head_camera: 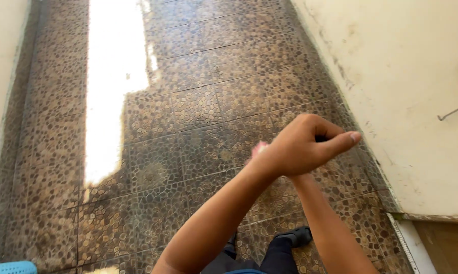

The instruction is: Sweeping the floor with a broom.

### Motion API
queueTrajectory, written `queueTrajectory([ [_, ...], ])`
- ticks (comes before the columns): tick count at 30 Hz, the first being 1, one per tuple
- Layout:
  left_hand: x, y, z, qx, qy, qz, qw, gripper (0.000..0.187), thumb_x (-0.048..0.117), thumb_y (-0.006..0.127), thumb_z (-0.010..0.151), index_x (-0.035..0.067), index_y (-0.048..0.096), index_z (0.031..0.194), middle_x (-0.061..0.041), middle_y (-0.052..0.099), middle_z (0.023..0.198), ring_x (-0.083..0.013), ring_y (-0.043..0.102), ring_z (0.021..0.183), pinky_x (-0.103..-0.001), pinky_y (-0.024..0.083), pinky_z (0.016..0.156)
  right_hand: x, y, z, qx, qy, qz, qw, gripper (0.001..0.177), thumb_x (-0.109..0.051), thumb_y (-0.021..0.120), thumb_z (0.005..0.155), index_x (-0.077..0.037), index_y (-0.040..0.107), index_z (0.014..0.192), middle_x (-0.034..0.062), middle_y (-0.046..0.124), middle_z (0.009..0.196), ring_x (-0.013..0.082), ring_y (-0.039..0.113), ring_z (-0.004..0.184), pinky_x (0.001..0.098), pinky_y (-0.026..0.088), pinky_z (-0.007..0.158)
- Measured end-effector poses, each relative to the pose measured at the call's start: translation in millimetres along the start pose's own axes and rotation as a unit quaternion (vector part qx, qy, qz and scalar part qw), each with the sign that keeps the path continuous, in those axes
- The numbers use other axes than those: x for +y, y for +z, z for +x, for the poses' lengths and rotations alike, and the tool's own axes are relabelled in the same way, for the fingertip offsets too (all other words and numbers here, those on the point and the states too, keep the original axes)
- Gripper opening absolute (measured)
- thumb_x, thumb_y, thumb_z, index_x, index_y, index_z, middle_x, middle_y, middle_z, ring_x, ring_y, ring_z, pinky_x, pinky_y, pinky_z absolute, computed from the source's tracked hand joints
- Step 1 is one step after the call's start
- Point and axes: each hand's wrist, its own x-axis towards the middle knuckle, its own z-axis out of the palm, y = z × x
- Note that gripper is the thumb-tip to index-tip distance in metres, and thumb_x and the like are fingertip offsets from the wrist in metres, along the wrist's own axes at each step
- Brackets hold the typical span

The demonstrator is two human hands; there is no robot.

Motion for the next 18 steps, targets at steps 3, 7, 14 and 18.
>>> queueTrajectory([
  [3, 8, -39, -31, 0.054, 0.027, 0.073, 0.996, 0.064, 0.046, 0.060, 0.102, 0.004, 0.047, 0.056, 0.000, 0.033, 0.049, -0.0116, 0.028, 0.044, -0.036, 0.025, 0.046, 58, 77, -13, -0.137, 0.263, -0.589, 0.752, 0.030, -0.022, 0.059, 0.097, -0.010, 0.055, 0.124, -0.0063, 0.060, 0.111, 0.0023, 0.058, 0.101, 0.0274, 0.051, 0.089],
  [7, 14, -79, -68, 0.080, 0.005, 0.118, 0.990, 0.059, 0.045, 0.059, 0.101, 0.006, 0.056, 0.057, 0.000, 0.038, 0.047, -0.0116, 0.030, 0.042, -0.037, 0.027, 0.045, 139, 110, -43, -0.188, 0.315, -0.604, 0.708, 0.026, -0.013, 0.062, 0.098, -0.011, 0.040, 0.086, -0.0066, 0.037, 0.085, 0.0045, 0.036, 0.077, 0.0269, 0.033, 0.065],
  [14, -25, -110, -103, 0.081, -0.039, 0.135, 0.987, 0.053, 0.042, 0.059, 0.100, 0.005, 0.067, 0.064, 0.000, 0.044, 0.046, -0.0112, 0.030, 0.040, -0.036, 0.028, 0.043, 182, 181, -70, -0.171, 0.379, -0.605, 0.679, 0.047, -0.012, 0.068, 0.095, -0.013, 0.031, 0.065, -0.0072, 0.024, 0.068, 0.0060, 0.024, 0.063, 0.0309, 0.021, 0.054],
  [18, -58, -116, -123, 0.099, -0.031, 0.087, 0.991, 0.047, 0.039, 0.062, 0.100, 0.005, 0.066, 0.068, 0.001, 0.044, 0.048, -0.0085, 0.034, 0.044, -0.033, 0.032, 0.044, 179, 154, -91, -0.121, 0.446, -0.505, 0.729, 0.021, -0.016, 0.061, 0.096, -0.016, 0.043, 0.084, -0.0079, 0.040, 0.082, 0.0039, 0.038, 0.077, 0.0265, 0.033, 0.067],
])
